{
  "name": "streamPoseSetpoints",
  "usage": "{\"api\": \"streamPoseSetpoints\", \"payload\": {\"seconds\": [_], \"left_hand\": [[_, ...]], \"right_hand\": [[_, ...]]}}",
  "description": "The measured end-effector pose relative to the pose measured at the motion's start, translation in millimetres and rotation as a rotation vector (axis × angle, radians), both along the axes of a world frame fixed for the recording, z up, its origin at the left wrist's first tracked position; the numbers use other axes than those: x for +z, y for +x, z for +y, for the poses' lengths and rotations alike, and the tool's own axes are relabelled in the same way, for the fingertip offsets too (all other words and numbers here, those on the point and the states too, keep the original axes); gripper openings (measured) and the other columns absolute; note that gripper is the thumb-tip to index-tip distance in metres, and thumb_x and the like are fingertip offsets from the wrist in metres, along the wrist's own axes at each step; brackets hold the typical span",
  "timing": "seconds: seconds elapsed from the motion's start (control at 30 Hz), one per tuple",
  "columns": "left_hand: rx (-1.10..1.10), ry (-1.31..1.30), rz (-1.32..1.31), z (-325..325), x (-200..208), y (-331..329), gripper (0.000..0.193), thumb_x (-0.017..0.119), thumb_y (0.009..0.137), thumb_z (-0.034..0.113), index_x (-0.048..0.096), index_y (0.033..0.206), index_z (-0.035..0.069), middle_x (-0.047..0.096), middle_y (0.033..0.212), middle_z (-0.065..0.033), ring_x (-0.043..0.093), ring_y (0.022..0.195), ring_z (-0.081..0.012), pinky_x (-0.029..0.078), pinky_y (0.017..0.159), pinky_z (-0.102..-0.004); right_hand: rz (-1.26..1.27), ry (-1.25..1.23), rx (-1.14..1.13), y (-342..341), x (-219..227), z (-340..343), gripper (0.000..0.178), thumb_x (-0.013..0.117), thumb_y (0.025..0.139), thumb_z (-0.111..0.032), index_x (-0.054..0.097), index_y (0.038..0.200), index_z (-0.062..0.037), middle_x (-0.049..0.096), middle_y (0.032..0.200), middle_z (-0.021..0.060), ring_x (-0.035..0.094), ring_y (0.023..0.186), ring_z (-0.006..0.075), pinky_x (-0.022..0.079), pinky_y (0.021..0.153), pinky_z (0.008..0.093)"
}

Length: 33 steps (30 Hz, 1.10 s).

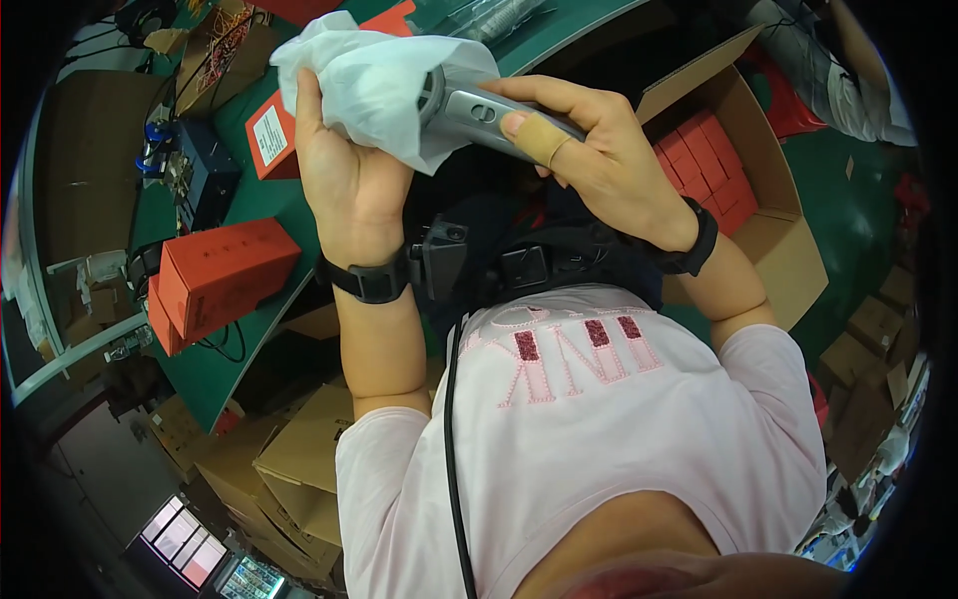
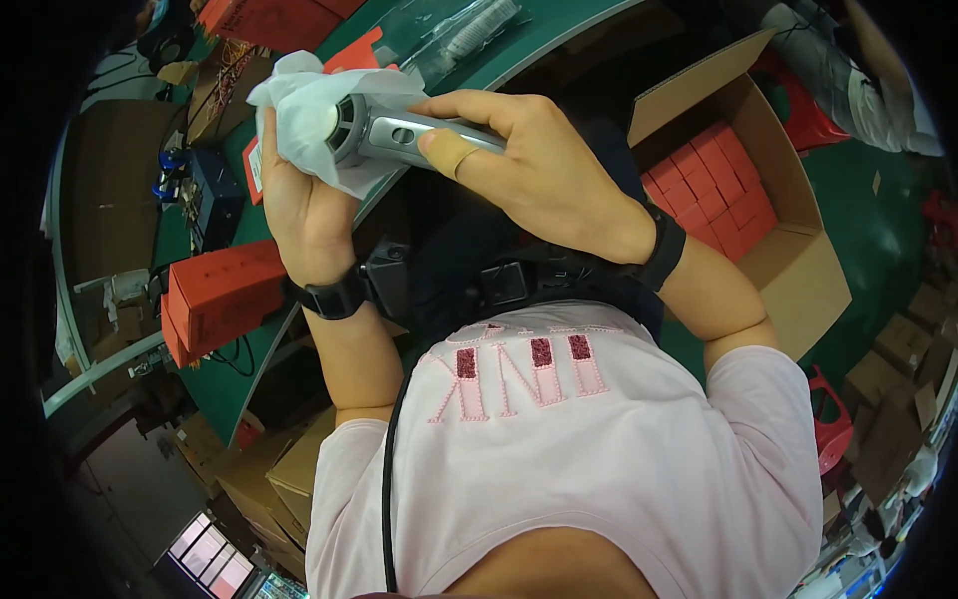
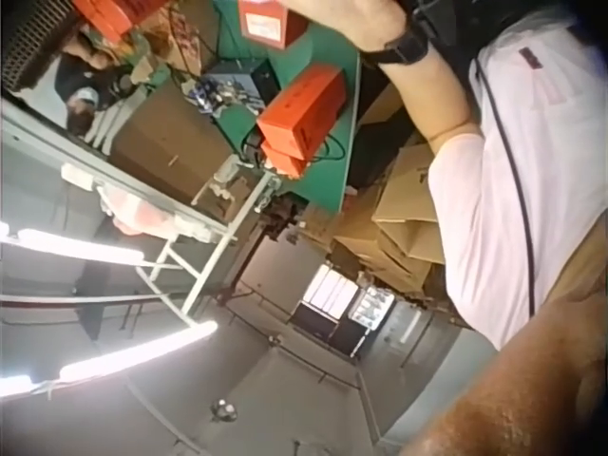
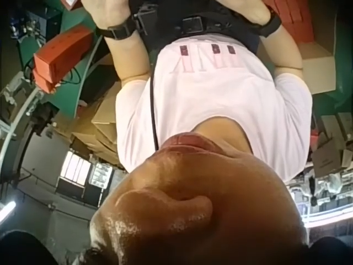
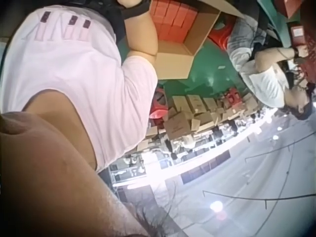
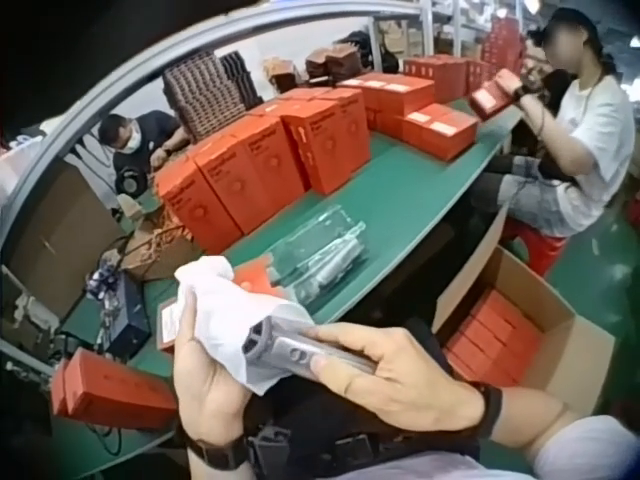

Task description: Packaging small items into protective foam pouches and then into red cardboard boxes.

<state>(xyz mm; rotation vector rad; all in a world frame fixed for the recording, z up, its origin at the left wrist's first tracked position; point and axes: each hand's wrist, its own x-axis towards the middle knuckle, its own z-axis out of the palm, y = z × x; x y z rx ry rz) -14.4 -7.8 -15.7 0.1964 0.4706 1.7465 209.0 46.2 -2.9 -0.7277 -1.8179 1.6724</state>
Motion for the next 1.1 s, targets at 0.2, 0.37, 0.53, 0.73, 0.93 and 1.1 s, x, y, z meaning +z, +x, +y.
{"api": "streamPoseSetpoints", "payload": {"seconds": [0.2, 0.37, 0.53, 0.73, 0.93, 1.1], "left_hand": [[0.019, -0.021, -0.038, 3.7, -5.1, -2.1, 0.042, 0.042, 0.109, 0.036, 0.056, 0.134, 0.005, 0.065, 0.127, -0.0082, 0.063, 0.117, -0.0265, 0.049, 0.106, -0.0435], [-0.085, 0.046, -0.131, 1.2, -4.3, -11.9, 0.042, 0.042, 0.109, 0.037, 0.056, 0.133, 0.005, 0.065, 0.127, -0.0081, 0.062, 0.117, -0.0259, 0.049, 0.106, -0.0433], [-0.146, 0.118, -0.076, -3.7, 9.2, -7.3, 0.043, 0.047, 0.107, 0.031, 0.053, 0.136, 0.0, 0.063, 0.129, -0.0143, 0.054, 0.128, -0.0325, 0.044, 0.111, -0.0545], [-0.135, 0.142, -0.112, -3.9, -1.4, -15.7, 0.046, 0.047, 0.106, 0.031, 0.051, 0.14, 0.001, 0.058, 0.135, -0.0185, 0.051, 0.132, -0.0335, 0.041, 0.113, -0.0579], [0.163, -0.129, 0.268, 2.5, 25.5, 12.3, 0.052, 0.045, 0.107, 0.037, 0.047, 0.144, 0.0, 0.054, 0.139, -0.0217, 0.05, 0.132, -0.0345, 0.041, 0.113, -0.0566], [0.004, 0.186, 0.262, 11.2, 25.5, 18.8, 0.053, 0.042, 0.107, 0.044, 0.049, 0.139, 0.002, 0.059, 0.133, -0.0131, 0.057, 0.124, -0.0275, 0.044, 0.107, -0.0459]], "right_hand": [[-0.021, -0.013, -0.017, 0.0, -3.4, -3.7, 0.038, 0.06, 0.099, -0.021, 0.064, 0.133, -0.0026, 0.068, 0.095, 0.0015, 0.054, 0.07, 0.0041, 0.045, 0.061, 0.0198], [0.072, 0.024, 0.025, 3.4, -11.4, -7.2, 0.042, 0.055, 0.098, -0.016, 0.059, 0.137, -0.0009, 0.067, 0.109, 0.0056, 0.058, 0.088, 0.0074, 0.048, 0.076, 0.023], [0.138, 0.013, 0.054, 5.8, -11.2, -8.6, 0.046, 0.054, 0.097, -0.016, 0.052, 0.141, 0.0004, 0.065, 0.116, 0.0108, 0.059, 0.102, 0.0108, 0.049, 0.086, 0.0258], [0.165, -0.08, 0.029, 4.5, -8.3, -14.6, 0.059, 0.055, 0.094, -0.008, 0.037, 0.149, -0.002, 0.063, 0.119, 0.0129, 0.061, 0.103, 0.0158, 0.048, 0.091, 0.0279], [0.288, -0.053, -0.066, 1.2, -16.5, -18.3, 0.065, 0.062, 0.091, -0.006, 0.035, 0.15, -0.0021, 0.06, 0.097, 0.0083, 0.057, 0.091, 0.0121, 0.047, 0.085, 0.0267], [0.38, -0.144, -0.07, 0.5, 0.8, -18.5, 0.071, 0.057, 0.097, -0.012, 0.023, 0.159, -0.0041, 0.065, 0.108, 0.012, 0.061, 0.086, 0.0132, 0.05, 0.078, 0.0259]]}}
